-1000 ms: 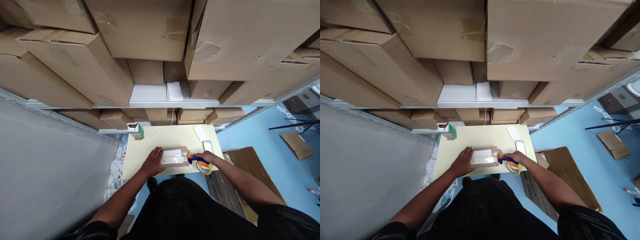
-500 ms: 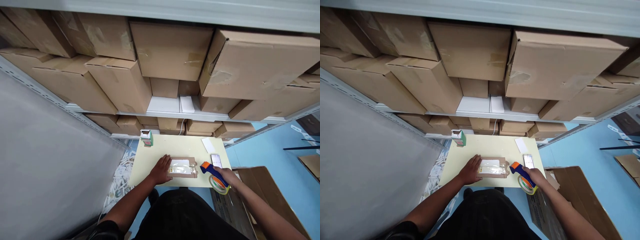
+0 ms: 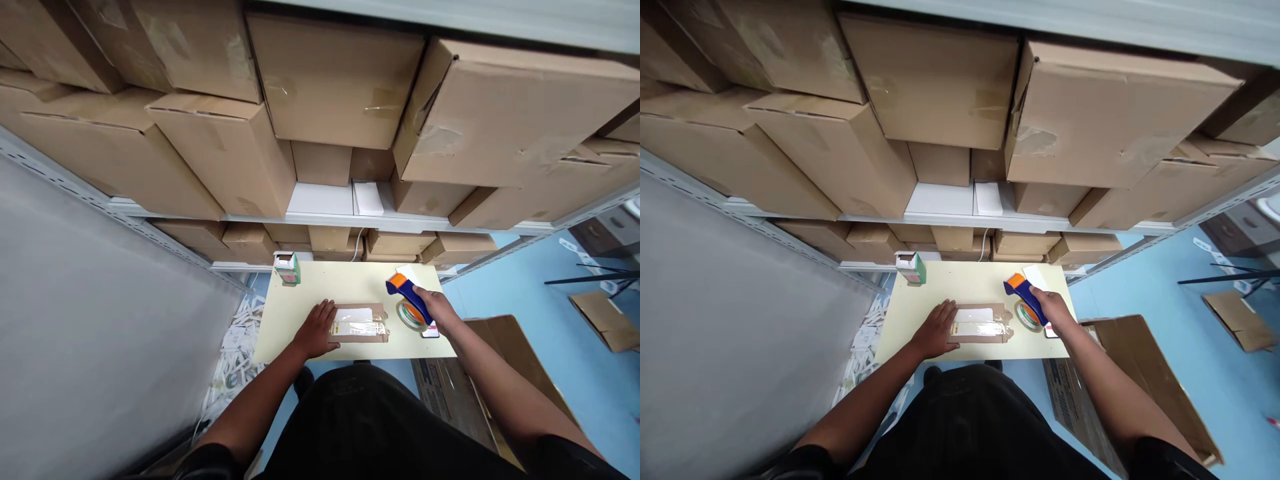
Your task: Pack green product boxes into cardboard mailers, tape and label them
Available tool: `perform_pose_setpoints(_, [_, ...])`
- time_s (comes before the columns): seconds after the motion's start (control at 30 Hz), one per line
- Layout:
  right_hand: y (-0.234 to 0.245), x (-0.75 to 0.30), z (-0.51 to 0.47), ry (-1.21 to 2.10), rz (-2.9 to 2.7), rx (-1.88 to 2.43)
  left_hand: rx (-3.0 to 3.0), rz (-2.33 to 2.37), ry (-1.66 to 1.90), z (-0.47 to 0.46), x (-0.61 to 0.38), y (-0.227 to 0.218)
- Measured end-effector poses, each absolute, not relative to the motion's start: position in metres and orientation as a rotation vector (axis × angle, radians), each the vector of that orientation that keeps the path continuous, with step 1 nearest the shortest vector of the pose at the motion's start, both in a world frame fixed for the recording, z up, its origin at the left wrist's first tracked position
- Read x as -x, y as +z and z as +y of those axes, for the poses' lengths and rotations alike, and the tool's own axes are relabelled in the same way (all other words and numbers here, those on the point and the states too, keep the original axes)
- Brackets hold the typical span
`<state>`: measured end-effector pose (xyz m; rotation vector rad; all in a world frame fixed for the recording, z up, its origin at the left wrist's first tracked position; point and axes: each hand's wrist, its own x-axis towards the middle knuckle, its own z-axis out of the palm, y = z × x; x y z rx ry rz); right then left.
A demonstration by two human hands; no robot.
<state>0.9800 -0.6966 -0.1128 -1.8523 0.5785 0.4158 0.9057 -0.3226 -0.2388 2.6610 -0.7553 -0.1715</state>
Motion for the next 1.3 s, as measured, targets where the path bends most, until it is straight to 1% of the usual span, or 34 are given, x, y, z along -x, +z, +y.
perform_pose_setpoints(0.07, [-0.133,-0.977,-0.705,0.326,0.661,1.956,-2.654,-0.733,-0.138,-0.317,-0.903,-0.240])
perform_pose_setpoints(0.17, [-0.168,-0.970,-0.708,0.279,0.679,2.305,-2.648,-0.688,-0.070,-0.306,-0.895,-0.242])
perform_pose_setpoints(0.33, [-0.229,-0.957,-0.686,0.352,0.289,2.906,-2.616,-0.655,-0.019,-0.290,-0.880,-0.244])
perform_pose_setpoints(0.43, [-0.258,-0.950,-0.672,0.393,0.101,3.027,-2.599,-0.677,-0.040,-0.290,-0.876,-0.243])
perform_pose_setpoints(0.57, [-0.278,-0.942,-0.667,0.432,0.091,2.987,-2.546,-0.541,-0.024,-0.301,-0.873,-0.240])
perform_pose_setpoints(0.67, [-0.273,-0.933,-0.668,0.239,0.135,2.891,-2.476,-0.313,0.071,-0.309,-0.872,-0.242])
perform_pose_setpoints(0.73, [-0.263,-0.924,-0.665,0.099,0.112,2.739,-2.431,-0.149,0.129,-0.312,-0.869,-0.248])
perform_pose_setpoints(0.83, [-0.247,-0.909,-0.652,0.053,-0.008,2.462,-2.370,0.045,0.110,-0.312,-0.865,-0.258])
perform_pose_setpoints(0.93, [-0.239,-0.903,-0.641,0.047,0.069,2.279,-2.305,0.062,-0.018,-0.313,-0.861,-0.263])
perform_pose_setpoints(1.07, [-0.225,-0.904,-0.653,-0.105,0.424,2.163,-2.223,0.009,-0.073,-0.316,-0.859,-0.259])
perform_pose_setpoints(1.13, [-0.213,-0.900,-0.665,-0.176,0.458,2.148,-2.199,0.018,-0.081,-0.316,-0.858,-0.258])
perform_pose_setpoints(1.2, [-0.201,-0.893,-0.669,-0.163,0.316,2.184,-2.185,0.022,-0.093,-0.315,-0.858,-0.258])
perform_pose_setpoints(1.3, [-0.197,-0.885,-0.651,0.045,0.084,2.222,-2.177,0.010,-0.101,-0.315,-0.857,-0.260])
